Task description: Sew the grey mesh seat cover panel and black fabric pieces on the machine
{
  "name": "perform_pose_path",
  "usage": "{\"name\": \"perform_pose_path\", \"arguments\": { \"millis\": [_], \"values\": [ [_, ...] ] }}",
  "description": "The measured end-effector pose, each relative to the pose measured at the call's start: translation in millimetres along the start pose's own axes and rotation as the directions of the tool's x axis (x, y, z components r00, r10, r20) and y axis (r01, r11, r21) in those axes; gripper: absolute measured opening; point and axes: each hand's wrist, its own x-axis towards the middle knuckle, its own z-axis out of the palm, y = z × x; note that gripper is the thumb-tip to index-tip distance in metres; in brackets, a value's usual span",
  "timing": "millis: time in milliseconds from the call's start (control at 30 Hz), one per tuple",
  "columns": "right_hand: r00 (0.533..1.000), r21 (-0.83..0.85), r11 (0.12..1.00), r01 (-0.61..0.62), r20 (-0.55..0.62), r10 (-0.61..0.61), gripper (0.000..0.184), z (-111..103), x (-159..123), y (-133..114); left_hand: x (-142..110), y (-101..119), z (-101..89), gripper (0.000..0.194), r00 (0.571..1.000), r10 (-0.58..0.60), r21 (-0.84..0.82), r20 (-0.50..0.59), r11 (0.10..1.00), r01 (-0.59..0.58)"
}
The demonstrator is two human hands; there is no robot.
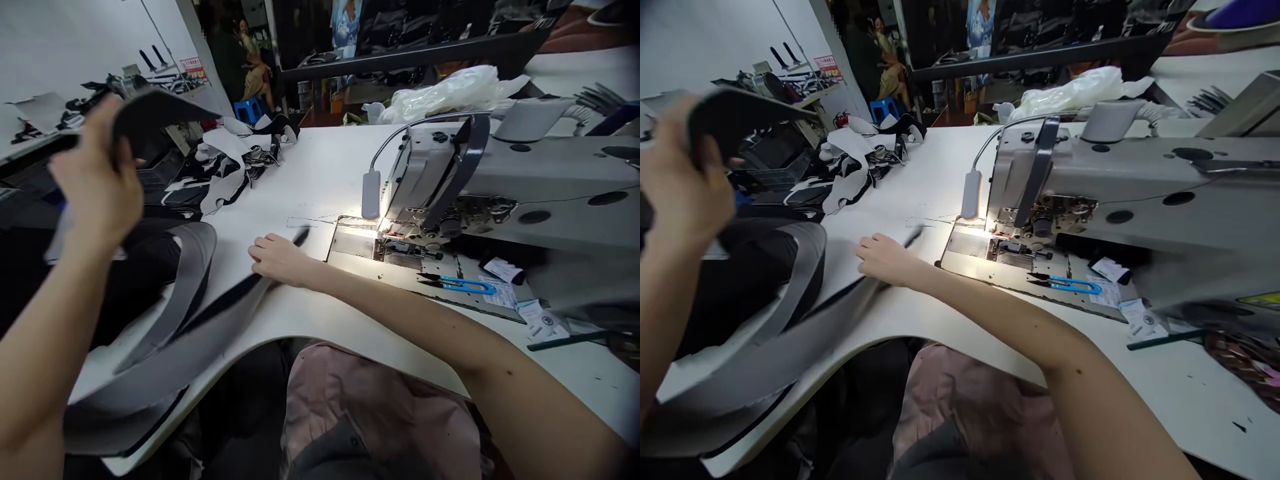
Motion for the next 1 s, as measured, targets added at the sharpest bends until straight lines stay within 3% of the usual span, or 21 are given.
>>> {"name": "perform_pose_path", "arguments": {
  "millis": [67,167,200,300,400,500,533,567,633,767,900,1000],
  "values": [
    [0.976,-0.054,0.998,-0.031,-0.218,0.019,0.031,4,-24,-1,-4,29,14.4,0.045,0.997,-0.014,-0.186,0.075,0.982,0.028],
    [0.951,0.019,0.979,-0.201,-0.238,0.199,0.042,28,-71,-6,-29,91,27.8,0.05,0.953,0.222,-0.367,0.205,0.92,-0.135],
    [0.943,0.055,0.966,-0.254,-0.206,0.259,0.039,39,-87,-10,-41,112,30.6,0.053,0.902,0.351,-0.401,0.251,0.886,-0.233],
    [0.891,0.144,0.903,-0.404,-0.162,0.425,0.029,62,-122,-24,-73,170,37.1,0.057,0.679,0.678,-0.528,0.283,0.701,-0.479],
    [0.875,0.241,0.859,-0.452,-0.067,0.48,0.024,67,-136,-34,-84,212,42.8,0.052,0.517,0.823,-0.622,0.235,0.536,-0.571],
    [0.916,0.357,0.858,-0.371,-0.015,0.402,0.019,63,-144,-34,-77,239,46.3,0.038,0.382,0.909,-0.714,0.17,0.38,-0.588],
    [0.931,0.384,0.863,-0.328,-0.023,0.365,0.019,60,-149,-34,-73,246,46.3,0.034,0.357,0.919,-0.726,0.169,0.361,-0.585],
    [0.944,0.4,0.87,-0.287,-0.036,0.328,0.018,59,-154,-34,-71,251,45.7,0.031,0.351,0.918,-0.721,0.183,0.368,-0.587],
    [0.951,0.386,0.885,-0.26,-0.056,0.304,0.02,56,-166,-37,-69,257,43.0,0.034,0.38,0.9,-0.668,0.214,0.419,-0.615],
    [0.893,0.299,0.863,-0.407,-0.072,0.445,0.022,54,-182,-47,-74,261,36.9,0.045,0.463,0.86,-0.606,0.215,0.489,-0.627],
    [0.882,0.274,0.86,-0.431,-0.073,0.465,0.017,56,-183,-50,-80,275,34.1,0.033,0.43,0.88,-0.729,0.202,0.428,-0.533],
    [0.869,0.279,0.851,-0.445,-0.095,0.486,0.017,58,-181,-49,-87,286,31.0,0.041,0.46,0.845,-0.668,0.272,0.51,-0.542]
  ]
}}
